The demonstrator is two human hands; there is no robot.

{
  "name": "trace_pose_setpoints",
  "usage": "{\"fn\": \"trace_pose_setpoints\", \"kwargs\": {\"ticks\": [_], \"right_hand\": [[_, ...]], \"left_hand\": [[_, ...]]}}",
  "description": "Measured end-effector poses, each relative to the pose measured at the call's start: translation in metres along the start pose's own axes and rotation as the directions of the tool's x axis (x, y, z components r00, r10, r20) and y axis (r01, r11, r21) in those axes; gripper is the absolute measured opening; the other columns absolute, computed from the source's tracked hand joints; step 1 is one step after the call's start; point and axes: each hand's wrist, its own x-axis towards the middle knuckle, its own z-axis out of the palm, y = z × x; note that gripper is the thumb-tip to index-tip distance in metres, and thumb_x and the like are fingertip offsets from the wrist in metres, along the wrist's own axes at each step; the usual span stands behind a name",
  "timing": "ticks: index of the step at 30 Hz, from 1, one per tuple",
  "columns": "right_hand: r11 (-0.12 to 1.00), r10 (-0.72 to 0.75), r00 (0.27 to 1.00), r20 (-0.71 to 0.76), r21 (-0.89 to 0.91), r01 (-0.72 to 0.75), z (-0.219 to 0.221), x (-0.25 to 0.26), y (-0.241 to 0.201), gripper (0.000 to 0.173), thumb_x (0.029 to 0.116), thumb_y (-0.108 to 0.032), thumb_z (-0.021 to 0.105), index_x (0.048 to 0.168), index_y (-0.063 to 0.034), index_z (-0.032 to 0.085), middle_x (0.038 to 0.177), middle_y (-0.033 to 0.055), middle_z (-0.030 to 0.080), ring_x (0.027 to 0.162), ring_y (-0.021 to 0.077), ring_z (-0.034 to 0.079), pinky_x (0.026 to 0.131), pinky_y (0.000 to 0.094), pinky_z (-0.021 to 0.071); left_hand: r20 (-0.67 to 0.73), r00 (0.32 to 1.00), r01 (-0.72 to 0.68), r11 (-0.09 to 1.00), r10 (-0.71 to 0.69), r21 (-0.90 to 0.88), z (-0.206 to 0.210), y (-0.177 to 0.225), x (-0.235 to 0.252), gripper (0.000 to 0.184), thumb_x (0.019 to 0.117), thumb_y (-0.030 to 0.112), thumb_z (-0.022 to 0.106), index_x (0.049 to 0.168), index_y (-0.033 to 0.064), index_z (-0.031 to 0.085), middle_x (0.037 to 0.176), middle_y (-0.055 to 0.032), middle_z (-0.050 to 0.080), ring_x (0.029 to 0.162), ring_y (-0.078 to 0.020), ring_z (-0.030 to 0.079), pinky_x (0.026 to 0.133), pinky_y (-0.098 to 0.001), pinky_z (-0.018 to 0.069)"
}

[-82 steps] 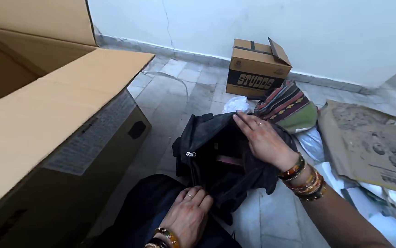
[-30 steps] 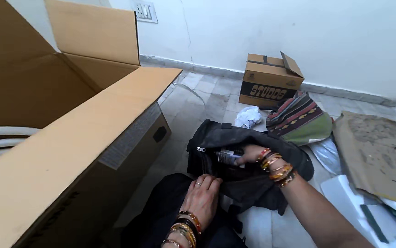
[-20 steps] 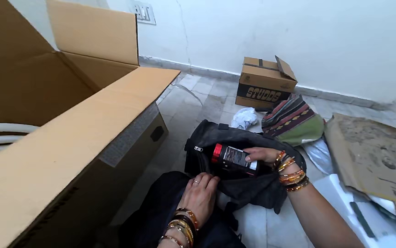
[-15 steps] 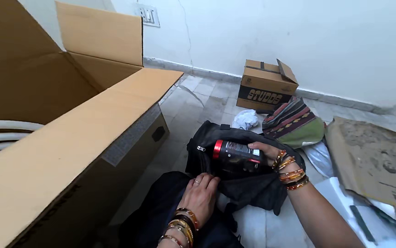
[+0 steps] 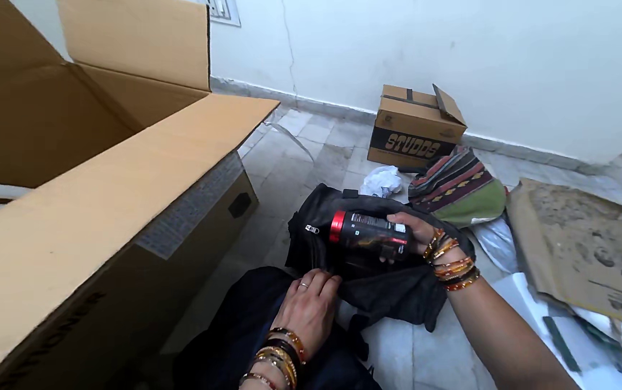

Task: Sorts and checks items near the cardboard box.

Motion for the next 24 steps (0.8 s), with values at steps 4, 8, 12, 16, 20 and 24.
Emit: {"fn": "trace_pose_setpoints", "kwargs": {"ticks": [4,8,12,16,20,24], "right_hand": [[0.738,-0.046,0.987,0.152,-0.661,0.136,0.003,0.001,-0.001,0.057,0.0940,-0.027,0.064,0.145,-0.0047,0.051,0.130,0.0138,0.065,0.115,0.0187,0.063,0.101,0.0404,0.0506],[0.307,-0.103,0.992,0.070,-0.947,0.099,0.006,0.004,0.010,0.076,0.0857,-0.030,0.081,0.151,-0.0093,0.048,0.144,0.0192,0.056,0.130,0.0314,0.057,0.110,0.0516,0.0445],[0.146,-0.181,0.981,-0.065,-0.989,-0.039,0.007,0.003,0.017,0.059,0.0880,-0.024,0.078,0.139,-0.0020,0.057,0.130,0.0236,0.063,0.119,0.0385,0.063,0.100,0.0566,0.0497],[0.107,-0.356,0.918,-0.173,-0.984,-0.144,0.022,0.017,0.031,0.037,0.0925,-0.025,0.073,0.119,0.0009,0.068,0.114,0.0252,0.068,0.106,0.0418,0.068,0.090,0.0582,0.0543],[0.096,-0.426,0.875,-0.230,-0.973,-0.209,0.037,0.031,0.044,0.052,0.0923,-0.026,0.075,0.136,-0.0009,0.062,0.140,0.0275,0.057,0.132,0.0459,0.052,0.109,0.0601,0.0424],[0.033,-0.115,0.967,-0.229,-0.973,-0.227,0.046,0.003,0.042,0.057,0.0932,-0.026,0.073,0.142,-0.0014,0.056,0.148,0.0248,0.050,0.137,0.0432,0.048,0.110,0.0576,0.0429]], "left_hand": [[0.005,1.000,0.006,1.000,-0.006,-0.015,-0.002,0.000,0.000,0.026,0.0902,0.014,0.061,0.111,0.0088,0.074,0.111,-0.0134,0.074,0.112,-0.0375,0.070,0.084,-0.0545,0.0586],[0.007,1.000,-0.004,1.000,0.004,-0.009,-0.001,-0.001,-0.002,0.025,0.0907,0.015,0.060,0.111,0.0094,0.074,0.111,-0.0130,0.074,0.111,-0.0374,0.070,0.084,-0.0543,0.0588],[0.030,0.999,-0.020,1.000,0.020,-0.006,-0.002,-0.001,-0.003,0.022,0.0899,0.015,0.060,0.104,0.0077,0.075,0.105,-0.0134,0.075,0.108,-0.0374,0.071,0.082,-0.0538,0.0592],[0.104,0.993,-0.062,0.998,0.063,-0.015,-0.005,-0.003,-0.005,0.019,0.0895,0.022,0.060,0.094,0.0089,0.074,0.097,-0.0111,0.074,0.105,-0.0360,0.071,0.081,-0.0523,0.0586],[0.114,0.990,-0.077,0.997,0.077,-0.010,-0.005,-0.003,-0.007,0.019,0.0891,0.023,0.061,0.092,0.0099,0.075,0.095,-0.0105,0.074,0.103,-0.0357,0.071,0.079,-0.0518,0.0590],[0.108,0.989,-0.099,0.995,0.101,-0.030,-0.007,-0.005,-0.008,0.018,0.0893,0.023,0.061,0.091,0.0124,0.075,0.094,-0.0090,0.073,0.102,-0.0351,0.071,0.078,-0.0513,0.0595]]}}
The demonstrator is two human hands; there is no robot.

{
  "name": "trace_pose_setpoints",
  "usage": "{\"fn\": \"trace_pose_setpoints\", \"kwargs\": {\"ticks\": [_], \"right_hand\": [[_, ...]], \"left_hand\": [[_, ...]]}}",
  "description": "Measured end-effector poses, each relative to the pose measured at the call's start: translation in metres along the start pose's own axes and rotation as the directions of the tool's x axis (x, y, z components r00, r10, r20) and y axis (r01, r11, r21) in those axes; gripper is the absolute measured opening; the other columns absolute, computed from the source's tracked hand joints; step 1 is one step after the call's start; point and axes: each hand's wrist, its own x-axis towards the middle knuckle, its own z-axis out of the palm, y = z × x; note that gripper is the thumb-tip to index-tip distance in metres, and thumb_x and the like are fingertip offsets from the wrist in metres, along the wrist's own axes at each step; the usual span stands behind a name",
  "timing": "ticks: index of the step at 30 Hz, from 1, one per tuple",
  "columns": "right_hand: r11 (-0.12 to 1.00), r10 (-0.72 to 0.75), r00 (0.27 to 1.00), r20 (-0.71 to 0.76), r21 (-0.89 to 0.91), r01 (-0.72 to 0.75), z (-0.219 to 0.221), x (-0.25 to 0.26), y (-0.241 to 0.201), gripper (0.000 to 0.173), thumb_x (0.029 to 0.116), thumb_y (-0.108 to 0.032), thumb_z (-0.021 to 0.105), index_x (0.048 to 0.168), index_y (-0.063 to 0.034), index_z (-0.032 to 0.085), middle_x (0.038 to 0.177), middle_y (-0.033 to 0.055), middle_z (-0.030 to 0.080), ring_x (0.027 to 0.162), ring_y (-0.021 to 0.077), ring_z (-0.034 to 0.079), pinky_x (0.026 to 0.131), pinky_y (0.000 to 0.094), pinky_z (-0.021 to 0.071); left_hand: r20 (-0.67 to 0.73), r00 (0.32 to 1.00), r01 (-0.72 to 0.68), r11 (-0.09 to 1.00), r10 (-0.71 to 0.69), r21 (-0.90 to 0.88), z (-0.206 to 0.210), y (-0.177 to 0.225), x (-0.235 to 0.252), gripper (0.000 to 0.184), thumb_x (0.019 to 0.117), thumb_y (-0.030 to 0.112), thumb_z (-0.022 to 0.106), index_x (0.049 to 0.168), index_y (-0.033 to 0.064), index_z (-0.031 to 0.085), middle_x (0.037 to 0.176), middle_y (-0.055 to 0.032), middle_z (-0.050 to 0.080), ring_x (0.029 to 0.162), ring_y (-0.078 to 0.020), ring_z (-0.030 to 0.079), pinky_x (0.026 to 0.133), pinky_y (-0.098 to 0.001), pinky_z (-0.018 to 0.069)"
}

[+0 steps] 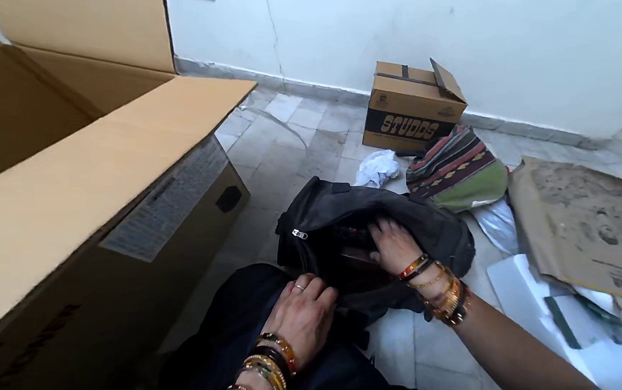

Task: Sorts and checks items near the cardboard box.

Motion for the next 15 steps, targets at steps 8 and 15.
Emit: {"fn": "trace_pose_setpoints", "kwargs": {"ticks": [8,15], "right_hand": [[0.984,0.045,0.658,0.751,-0.148,0.102,-0.010,-0.066,-0.016,0.060,0.1113,-0.039,0.034,0.111,0.0129,0.064,0.118,0.0348,0.064,0.118,0.0504,0.059,0.097,0.0663,0.0430],[0.984,0.152,0.872,0.465,0.006,-0.175,-0.013,-0.041,0.013,0.045,0.1040,-0.031,0.057,0.135,0.0020,0.058,0.126,0.0275,0.064,0.118,0.0434,0.062,0.099,0.0624,0.0468]], "left_hand": [[0.058,0.992,-0.106,0.991,0.111,-0.078,0.000,-0.002,0.000,0.020,0.0907,0.025,0.060,0.090,0.0154,0.077,0.097,-0.0084,0.074,0.103,-0.0342,0.071,0.080,-0.0519,0.0594],[0.194,0.975,-0.089,0.992,0.105,-0.092,-0.005,0.002,0.000,0.027,0.0899,0.030,0.055,0.090,0.0099,0.074,0.115,-0.0091,0.074,0.118,-0.0326,0.067,0.088,-0.0550,0.0554]]}}
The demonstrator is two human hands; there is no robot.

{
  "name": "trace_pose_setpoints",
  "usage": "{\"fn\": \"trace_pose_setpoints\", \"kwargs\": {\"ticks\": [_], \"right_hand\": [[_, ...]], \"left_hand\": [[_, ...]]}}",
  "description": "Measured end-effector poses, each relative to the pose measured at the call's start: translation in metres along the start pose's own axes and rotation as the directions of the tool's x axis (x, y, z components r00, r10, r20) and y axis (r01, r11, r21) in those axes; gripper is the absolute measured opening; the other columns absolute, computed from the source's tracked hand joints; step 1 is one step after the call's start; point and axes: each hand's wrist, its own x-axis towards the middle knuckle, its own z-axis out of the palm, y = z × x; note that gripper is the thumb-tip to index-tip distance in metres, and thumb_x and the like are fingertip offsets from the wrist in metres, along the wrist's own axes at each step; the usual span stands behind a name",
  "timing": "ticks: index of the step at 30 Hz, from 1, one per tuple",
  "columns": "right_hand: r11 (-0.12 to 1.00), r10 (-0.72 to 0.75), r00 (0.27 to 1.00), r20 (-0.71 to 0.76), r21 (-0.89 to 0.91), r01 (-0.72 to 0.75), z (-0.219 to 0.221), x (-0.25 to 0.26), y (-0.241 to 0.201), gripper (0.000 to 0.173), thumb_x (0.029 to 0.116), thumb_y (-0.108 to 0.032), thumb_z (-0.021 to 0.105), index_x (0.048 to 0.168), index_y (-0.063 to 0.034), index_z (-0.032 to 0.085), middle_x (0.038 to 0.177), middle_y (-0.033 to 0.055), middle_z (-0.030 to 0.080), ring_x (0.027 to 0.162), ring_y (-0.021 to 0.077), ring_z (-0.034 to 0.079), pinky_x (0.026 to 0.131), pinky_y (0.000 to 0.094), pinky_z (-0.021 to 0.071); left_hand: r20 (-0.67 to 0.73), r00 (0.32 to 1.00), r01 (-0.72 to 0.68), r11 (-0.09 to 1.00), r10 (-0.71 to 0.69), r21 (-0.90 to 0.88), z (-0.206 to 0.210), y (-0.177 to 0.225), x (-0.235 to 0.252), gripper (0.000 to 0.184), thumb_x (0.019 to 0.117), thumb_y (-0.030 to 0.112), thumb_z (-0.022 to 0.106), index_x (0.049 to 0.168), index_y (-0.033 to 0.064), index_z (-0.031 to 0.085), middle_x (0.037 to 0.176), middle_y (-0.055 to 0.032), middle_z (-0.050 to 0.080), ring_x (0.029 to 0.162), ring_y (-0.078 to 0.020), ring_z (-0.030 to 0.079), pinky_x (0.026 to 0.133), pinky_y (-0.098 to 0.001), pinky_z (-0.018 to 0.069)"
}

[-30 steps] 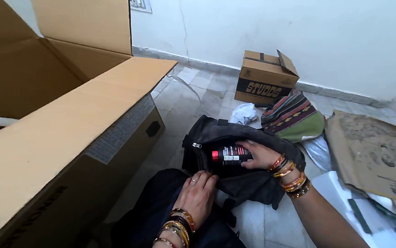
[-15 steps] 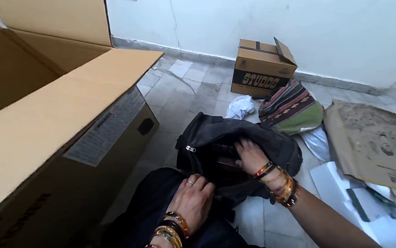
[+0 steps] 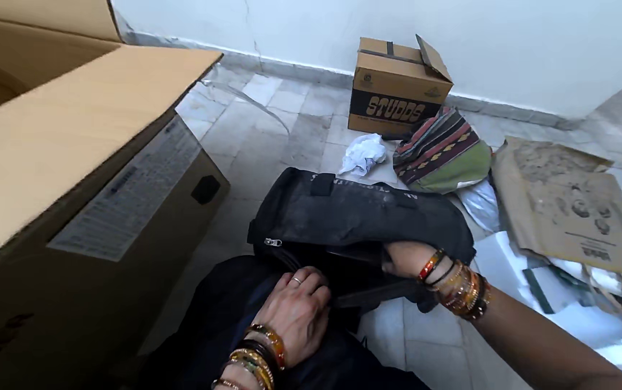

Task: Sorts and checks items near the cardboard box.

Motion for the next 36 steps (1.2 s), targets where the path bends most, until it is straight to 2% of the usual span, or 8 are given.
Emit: {"fn": "trace_pose_setpoints", "kwargs": {"ticks": [4,9,14,17,21,28,32,36], "right_hand": [[0.975,-0.220,0.972,-0.084,-0.055,0.216,0.005,0.039,-0.012,0.042,0.1023,-0.022,0.059,0.137,0.0004,0.059,0.139,0.0233,0.057,0.127,0.0403,0.057,0.107,0.0561,0.0450],[0.987,-0.052,0.997,0.050,-0.151,0.059,0.025,0.086,-0.036,0.093,0.0895,-0.028,0.079,0.160,-0.0009,0.024,0.151,0.0344,0.041,0.135,0.0514,0.047,0.107,0.0656,0.0418],[0.992,-0.049,0.996,0.071,-0.114,0.057,0.017,0.093,-0.033,0.100,0.0855,-0.039,0.080,0.161,-0.0065,0.022,0.147,0.0338,0.045,0.128,0.0493,0.054,0.102,0.0651,0.0452],[0.997,-0.082,0.996,0.020,-0.007,0.082,-0.012,0.070,-0.018,0.096,0.0848,-0.045,0.080,0.160,-0.0096,0.031,0.151,0.0292,0.044,0.131,0.0475,0.052,0.105,0.0659,0.0425],[0.975,-0.138,0.986,-0.092,0.165,0.152,-0.049,0.024,0.018,0.073,0.0855,-0.040,0.082,0.144,-0.0053,0.056,0.135,0.0238,0.061,0.129,0.0395,0.056,0.109,0.0618,0.0403],[0.887,-0.299,0.954,0.037,0.379,0.263,-0.064,0.017,0.063,0.064,0.0921,-0.013,0.073,0.150,-0.0011,0.048,0.142,0.0204,0.058,0.132,0.0289,0.055,0.112,0.0475,0.0407],[0.866,-0.308,0.950,0.046,0.426,0.260,-0.065,0.018,0.061,0.064,0.0916,-0.009,0.071,0.150,-0.0011,0.047,0.144,0.0190,0.057,0.132,0.0263,0.054,0.112,0.0444,0.0402],[0.847,-0.336,0.940,0.060,0.457,0.273,-0.065,0.026,0.069,0.064,0.0912,-0.010,0.071,0.149,0.0021,0.046,0.143,0.0210,0.056,0.132,0.0266,0.055,0.112,0.0436,0.0407]], "left_hand": [[0.079,0.996,0.044,0.999,-0.044,0.000,-0.006,0.004,0.004,0.026,0.0912,0.027,0.057,0.094,0.0073,0.073,0.108,-0.0112,0.075,0.117,-0.0338,0.068,0.091,-0.0564,0.0535],[0.200,0.975,0.096,0.995,-0.097,0.016,-0.011,0.006,0.007,0.029,0.0991,0.029,0.054,0.106,0.0074,0.072,0.118,-0.0116,0.073,0.124,-0.0331,0.064,0.100,-0.0557,0.0491],[0.275,0.948,0.163,0.987,-0.158,0.003,-0.015,0.006,0.011,0.033,0.1030,0.030,0.050,0.113,0.0063,0.070,0.123,-0.0124,0.071,0.130,-0.0324,0.060,0.105,-0.0535,0.0461],[0.231,0.958,0.181,0.983,-0.171,-0.024,-0.017,0.005,0.011,0.032,0.1020,0.028,0.051,0.112,0.0045,0.070,0.122,-0.0140,0.071,0.129,-0.0344,0.060,0.103,-0.0541,0.0482],[0.192,0.966,0.180,0.983,-0.170,-0.033,-0.016,0.005,0.010,0.032,0.1025,0.028,0.050,0.113,0.0049,0.069,0.121,-0.0142,0.072,0.127,-0.0338,0.062,0.101,-0.0530,0.0500],[0.161,0.982,0.107,0.993,-0.099,-0.044,-0.010,0.011,0.017,0.030,0.1019,0.022,0.051,0.122,0.0060,0.067,0.128,-0.0138,0.069,0.130,-0.0340,0.060,0.101,-0.0546,0.0494],[0.138,0.985,0.105,0.994,-0.099,-0.034,-0.009,0.010,0.015,0.033,0.1011,0.019,0.052,0.128,0.0069,0.065,0.130,-0.0131,0.068,0.131,-0.0338,0.059,0.102,-0.0551,0.0492],[-0.021,0.997,0.074,0.997,-0.074,0.002,0.000,0.009,0.014,0.031,0.0958,0.016,0.057,0.123,0.0075,0.069,0.122,-0.0113,0.072,0.123,-0.0339,0.065,0.095,-0.0560,0.0537]]}}
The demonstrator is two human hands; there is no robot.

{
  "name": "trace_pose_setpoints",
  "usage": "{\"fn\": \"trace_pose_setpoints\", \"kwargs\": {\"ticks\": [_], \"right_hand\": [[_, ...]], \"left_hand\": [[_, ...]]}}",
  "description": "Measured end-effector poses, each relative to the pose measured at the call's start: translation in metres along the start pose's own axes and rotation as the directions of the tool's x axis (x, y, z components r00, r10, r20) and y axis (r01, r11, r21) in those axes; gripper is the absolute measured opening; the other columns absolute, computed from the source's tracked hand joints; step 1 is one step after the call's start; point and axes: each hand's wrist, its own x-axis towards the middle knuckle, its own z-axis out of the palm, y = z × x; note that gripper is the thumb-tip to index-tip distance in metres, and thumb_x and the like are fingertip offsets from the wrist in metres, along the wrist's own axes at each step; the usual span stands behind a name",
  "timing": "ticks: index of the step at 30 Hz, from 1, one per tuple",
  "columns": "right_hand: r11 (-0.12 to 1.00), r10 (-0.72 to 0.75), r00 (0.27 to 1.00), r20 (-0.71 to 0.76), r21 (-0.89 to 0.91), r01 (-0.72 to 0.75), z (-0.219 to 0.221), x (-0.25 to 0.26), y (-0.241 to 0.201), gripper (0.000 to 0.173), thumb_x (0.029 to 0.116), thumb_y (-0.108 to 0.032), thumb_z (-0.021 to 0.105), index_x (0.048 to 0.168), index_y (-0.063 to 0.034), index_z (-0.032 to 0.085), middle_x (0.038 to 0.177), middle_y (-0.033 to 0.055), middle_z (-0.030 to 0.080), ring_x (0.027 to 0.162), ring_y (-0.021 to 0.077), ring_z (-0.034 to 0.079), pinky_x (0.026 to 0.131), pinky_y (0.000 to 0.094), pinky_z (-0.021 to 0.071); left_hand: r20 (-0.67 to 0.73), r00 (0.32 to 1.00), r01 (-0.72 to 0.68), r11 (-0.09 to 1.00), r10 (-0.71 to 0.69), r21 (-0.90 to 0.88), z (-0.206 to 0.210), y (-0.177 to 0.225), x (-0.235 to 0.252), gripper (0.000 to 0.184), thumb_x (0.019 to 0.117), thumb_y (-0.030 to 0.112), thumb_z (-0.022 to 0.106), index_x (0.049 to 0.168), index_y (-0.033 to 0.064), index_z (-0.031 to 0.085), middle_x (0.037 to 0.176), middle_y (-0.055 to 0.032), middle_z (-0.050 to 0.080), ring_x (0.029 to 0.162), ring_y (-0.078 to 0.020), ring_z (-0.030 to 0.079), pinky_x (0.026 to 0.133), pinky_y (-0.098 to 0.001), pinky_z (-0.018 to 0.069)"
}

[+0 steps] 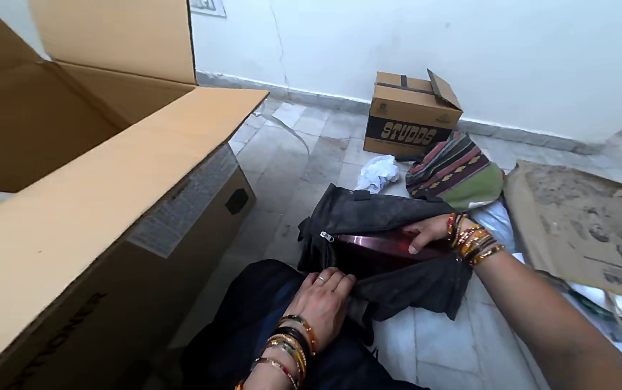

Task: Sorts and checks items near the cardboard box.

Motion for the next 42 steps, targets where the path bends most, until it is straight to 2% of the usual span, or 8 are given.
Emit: {"fn": "trace_pose_setpoints", "kwargs": {"ticks": [6,11,18,22,27,30,36,42], "right_hand": [[0.930,0.212,0.976,-0.039,-0.299,-0.214,0.011,0.009,-0.005,0.061,0.0942,-0.028,0.074,0.147,-0.0066,0.053,0.138,0.0226,0.060,0.131,0.0375,0.055,0.111,0.0579,0.0396],[0.875,0.237,0.971,0.040,-0.443,-0.195,0.021,0.010,-0.006,0.067,0.0951,-0.031,0.073,0.153,-0.0121,0.046,0.145,0.0217,0.057,0.137,0.0391,0.051,0.112,0.0607,0.0372],[0.934,0.146,0.986,-0.076,-0.318,-0.163,0.029,0.008,-0.016,0.054,0.1026,-0.026,0.063,0.149,-0.0035,0.048,0.134,0.0226,0.062,0.114,0.0352,0.065,0.098,0.0528,0.0502],[0.700,0.387,0.878,-0.282,-0.530,-0.479,0.031,-0.010,-0.032,0.033,0.1053,-0.013,0.052,0.128,0.0094,0.062,0.131,0.0303,0.063,0.126,0.0452,0.058,0.105,0.0632,0.0426],[0.621,0.470,0.818,-0.333,-0.534,-0.574,0.043,-0.016,0.004,0.025,0.1010,-0.010,0.055,0.115,0.0069,0.069,0.121,0.0268,0.067,0.116,0.0440,0.063,0.098,0.0633,0.0474],[0.543,0.611,0.739,-0.282,-0.530,-0.651,0.052,-0.022,-0.009,0.034,0.1037,-0.017,0.055,0.124,0.0091,0.064,0.131,0.0294,0.062,0.125,0.0449,0.058,0.104,0.0625,0.0428],[0.721,0.379,0.924,0.047,-0.641,-0.263,0.057,0.008,0.046,0.057,0.0995,-0.019,0.064,0.151,-0.0036,0.047,0.142,0.0307,0.054,0.135,0.0480,0.050,0.111,0.0653,0.0361],[0.681,0.423,0.885,0.194,-0.713,-0.169,0.063,-0.012,0.009,0.041,0.1077,-0.007,0.043,0.147,0.0009,0.051,0.142,0.0288,0.056,0.136,0.0429,0.050,0.112,0.0577,0.0358]], "left_hand": [[-0.090,0.996,0.017,0.998,-0.012,0.066,0.005,0.001,-0.001,0.028,0.0923,0.014,0.060,0.118,0.0092,0.072,0.117,-0.0092,0.074,0.118,-0.0318,0.068,0.092,-0.0549,0.0555],[-0.118,0.993,0.001,0.998,0.007,0.067,0.008,0.000,-0.001,0.027,0.0920,0.014,0.059,0.114,0.0095,0.073,0.113,-0.0093,0.075,0.115,-0.0324,0.070,0.089,-0.0549,0.0565],[-0.141,0.989,-0.040,0.997,0.050,0.070,0.009,-0.003,-0.002,0.022,0.0926,0.011,0.058,0.108,0.0095,0.074,0.109,-0.0101,0.075,0.112,-0.0337,0.071,0.086,-0.0540,0.0578],[-0.148,0.965,-0.210,0.976,0.217,0.065,0.011,-0.004,-0.006,0.021,0.0892,0.009,0.056,0.098,0.0137,0.075,0.099,-0.0079,0.075,0.104,-0.0315,0.073,0.079,-0.0510,0.0595],[-0.094,0.950,-0.298,0.955,0.297,0.002,0.012,0.015,0.001,0.027,0.0822,0.003,0.063,0.101,0.0183,0.076,0.100,-0.0063,0.075,0.106,-0.0310,0.072,0.078,-0.0508,0.0593],[-0.100,0.946,-0.312,0.950,0.309,-0.021,0.012,0.024,0.006,0.027,0.0804,0.002,0.066,0.101,0.0177,0.076,0.099,-0.0074,0.075,0.104,-0.0321,0.072,0.075,-0.0511,0.0592],[-0.153,0.934,-0.328,0.945,0.324,0.000,0.011,0.021,0.017,0.026,0.0791,0.002,0.064,0.096,0.0183,0.076,0.096,-0.0059,0.074,0.101,-0.0305,0.073,0.078,-0.0501,0.0594],[-0.204,0.936,-0.292,0.956,0.288,0.011,0.002,0.012,0.032,0.026,0.0807,-0.001,0.061,0.095,0.0146,0.076,0.097,-0.0087,0.074,0.101,-0.0321,0.073,0.087,-0.0520,0.0590]]}}
